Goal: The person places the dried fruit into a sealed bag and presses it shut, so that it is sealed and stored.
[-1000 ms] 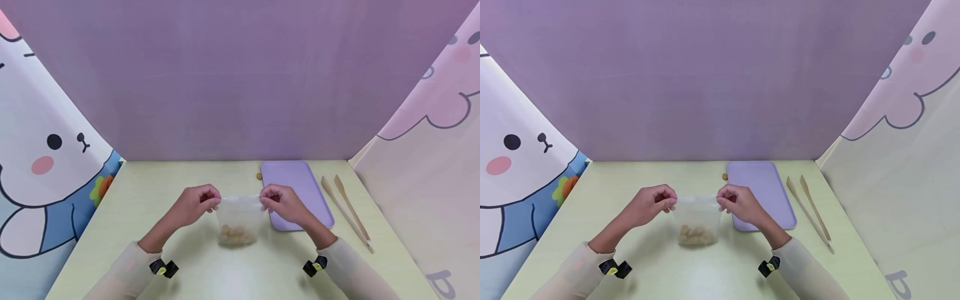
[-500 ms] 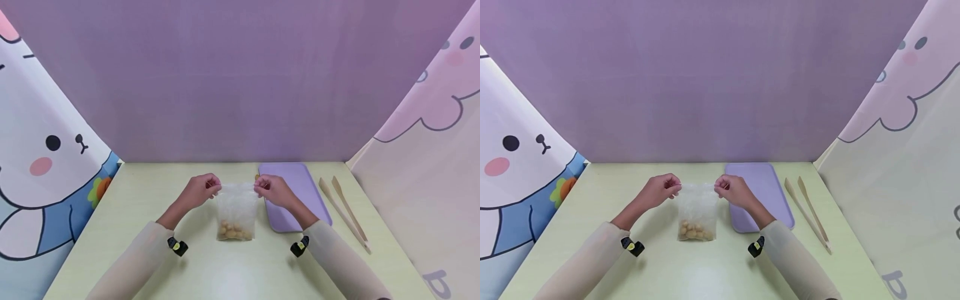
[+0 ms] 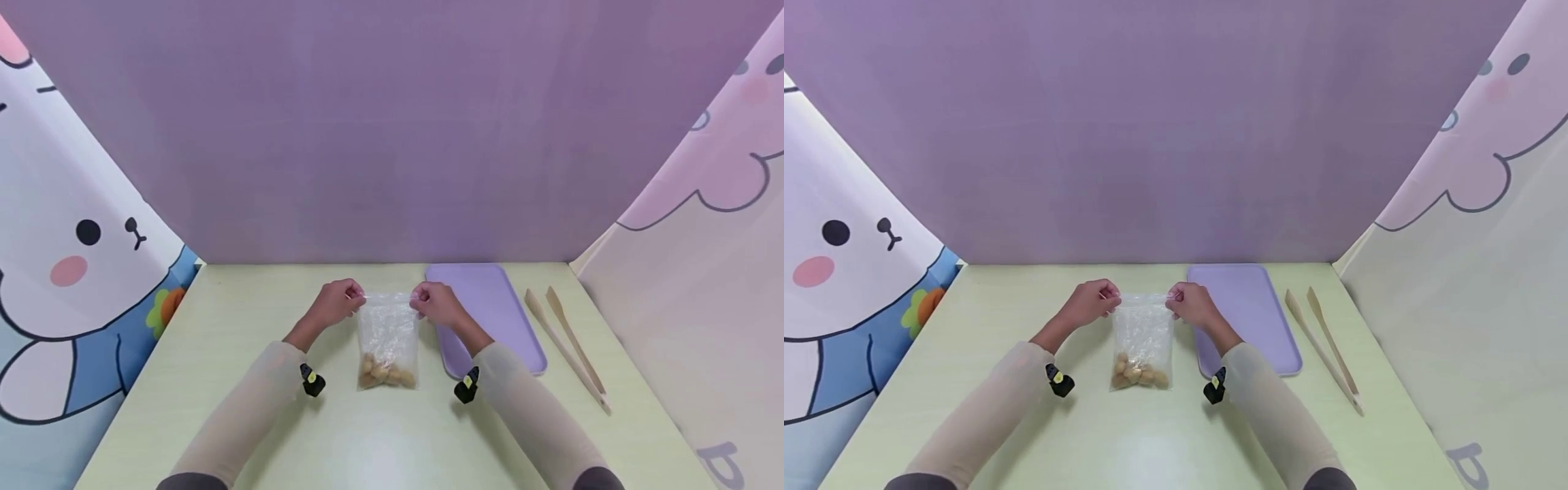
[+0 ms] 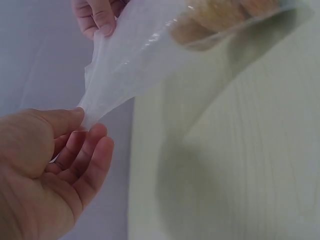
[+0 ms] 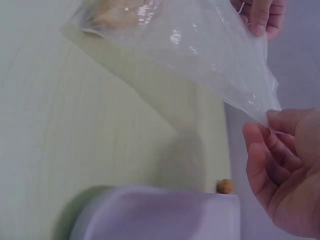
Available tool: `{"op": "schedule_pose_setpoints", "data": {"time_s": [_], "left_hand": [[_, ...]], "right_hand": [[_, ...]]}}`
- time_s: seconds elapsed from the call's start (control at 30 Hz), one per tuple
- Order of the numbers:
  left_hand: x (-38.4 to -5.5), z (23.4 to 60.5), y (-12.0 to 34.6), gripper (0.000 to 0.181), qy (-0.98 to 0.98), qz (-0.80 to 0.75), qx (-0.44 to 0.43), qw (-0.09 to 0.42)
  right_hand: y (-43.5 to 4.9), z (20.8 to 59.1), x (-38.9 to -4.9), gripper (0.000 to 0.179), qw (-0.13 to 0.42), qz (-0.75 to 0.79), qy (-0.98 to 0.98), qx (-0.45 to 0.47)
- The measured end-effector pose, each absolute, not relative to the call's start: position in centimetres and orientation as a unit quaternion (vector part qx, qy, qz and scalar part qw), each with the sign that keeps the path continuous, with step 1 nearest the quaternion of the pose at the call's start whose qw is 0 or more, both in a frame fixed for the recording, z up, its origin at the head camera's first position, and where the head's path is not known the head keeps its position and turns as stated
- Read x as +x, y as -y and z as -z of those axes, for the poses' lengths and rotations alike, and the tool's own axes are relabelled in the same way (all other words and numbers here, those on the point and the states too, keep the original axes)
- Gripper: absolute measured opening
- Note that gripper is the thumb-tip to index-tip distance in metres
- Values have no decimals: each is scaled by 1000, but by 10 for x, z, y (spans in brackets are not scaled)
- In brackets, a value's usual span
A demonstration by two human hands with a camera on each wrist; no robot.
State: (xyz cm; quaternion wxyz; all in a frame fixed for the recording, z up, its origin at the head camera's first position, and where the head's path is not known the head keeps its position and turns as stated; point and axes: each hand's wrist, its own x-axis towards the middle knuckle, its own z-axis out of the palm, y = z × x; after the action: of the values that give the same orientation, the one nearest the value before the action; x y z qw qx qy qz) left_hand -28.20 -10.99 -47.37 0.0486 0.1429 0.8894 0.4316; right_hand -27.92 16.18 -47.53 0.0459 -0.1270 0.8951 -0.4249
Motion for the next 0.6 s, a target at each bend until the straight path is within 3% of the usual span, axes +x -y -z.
{"op": "schedule_pose_setpoints", "data": {"time_s": [0.27,0.6], "left_hand": [[-299,494,105,13,-914,-384,124,52],[-308,517,103,12,-938,-323,118,47]], "right_hand": [[-153,490,-292,16,48,372,-923,-85],[-143,501,-298,8,21,227,-970,-89]]}}
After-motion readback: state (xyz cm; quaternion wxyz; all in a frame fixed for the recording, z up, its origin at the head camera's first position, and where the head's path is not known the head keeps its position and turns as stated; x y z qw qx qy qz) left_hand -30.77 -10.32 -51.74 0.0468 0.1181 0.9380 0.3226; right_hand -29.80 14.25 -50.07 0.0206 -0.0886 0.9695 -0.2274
